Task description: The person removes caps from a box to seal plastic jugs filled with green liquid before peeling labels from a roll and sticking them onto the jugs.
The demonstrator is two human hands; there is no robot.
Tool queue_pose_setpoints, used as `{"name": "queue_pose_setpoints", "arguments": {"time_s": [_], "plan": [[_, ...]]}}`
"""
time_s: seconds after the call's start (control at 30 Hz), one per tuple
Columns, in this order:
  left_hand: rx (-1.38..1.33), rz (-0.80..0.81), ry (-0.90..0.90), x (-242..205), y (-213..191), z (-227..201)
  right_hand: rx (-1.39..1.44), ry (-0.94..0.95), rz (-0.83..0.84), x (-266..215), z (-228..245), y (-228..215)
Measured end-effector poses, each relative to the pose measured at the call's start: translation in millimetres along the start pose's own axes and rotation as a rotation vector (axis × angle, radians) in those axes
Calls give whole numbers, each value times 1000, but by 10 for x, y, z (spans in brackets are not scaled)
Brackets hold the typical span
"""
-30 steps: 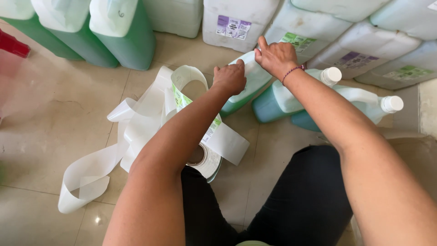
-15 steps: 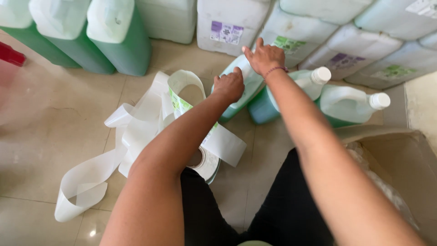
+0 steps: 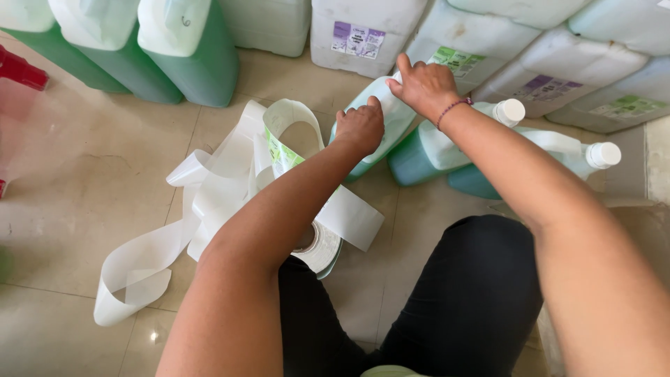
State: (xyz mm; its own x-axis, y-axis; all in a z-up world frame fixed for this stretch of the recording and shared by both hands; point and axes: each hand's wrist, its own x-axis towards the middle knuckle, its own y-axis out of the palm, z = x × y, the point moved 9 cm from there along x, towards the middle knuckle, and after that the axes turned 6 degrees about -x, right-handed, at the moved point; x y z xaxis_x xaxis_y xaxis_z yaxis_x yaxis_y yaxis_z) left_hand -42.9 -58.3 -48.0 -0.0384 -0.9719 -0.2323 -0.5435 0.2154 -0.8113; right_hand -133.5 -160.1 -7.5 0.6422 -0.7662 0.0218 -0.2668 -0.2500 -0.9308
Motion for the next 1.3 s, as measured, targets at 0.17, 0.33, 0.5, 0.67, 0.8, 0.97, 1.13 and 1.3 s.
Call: {"name": "queue_pose_setpoints", "arguments": {"time_s": [0.17, 0.33, 0.5, 0.67, 0.8, 0.97, 1.13, 1.3], "plan": [[48, -64, -40, 0, 25, -4, 2, 182, 167, 117, -17, 45], [31, -69, -46, 33, 48, 10, 64, 328, 236, 131, -49, 114], [62, -74, -53, 59, 86, 5, 72, 450, 263, 128, -71, 159], [100, -73, -60, 85, 107, -9, 90, 502, 313, 125, -85, 211], [118, -53, -24, 103, 131, -8, 89, 511, 280, 145, -114, 236], [207, -104, 124, 237, 56, 64, 149, 529, 273, 104, -140, 186], [385, -181, 303, 379, -240, 229, 273, 469, 200, -10, -96, 73], [519, -227, 349, 463, -459, 315, 288, 316, 79, -184, 11, -25]]}}
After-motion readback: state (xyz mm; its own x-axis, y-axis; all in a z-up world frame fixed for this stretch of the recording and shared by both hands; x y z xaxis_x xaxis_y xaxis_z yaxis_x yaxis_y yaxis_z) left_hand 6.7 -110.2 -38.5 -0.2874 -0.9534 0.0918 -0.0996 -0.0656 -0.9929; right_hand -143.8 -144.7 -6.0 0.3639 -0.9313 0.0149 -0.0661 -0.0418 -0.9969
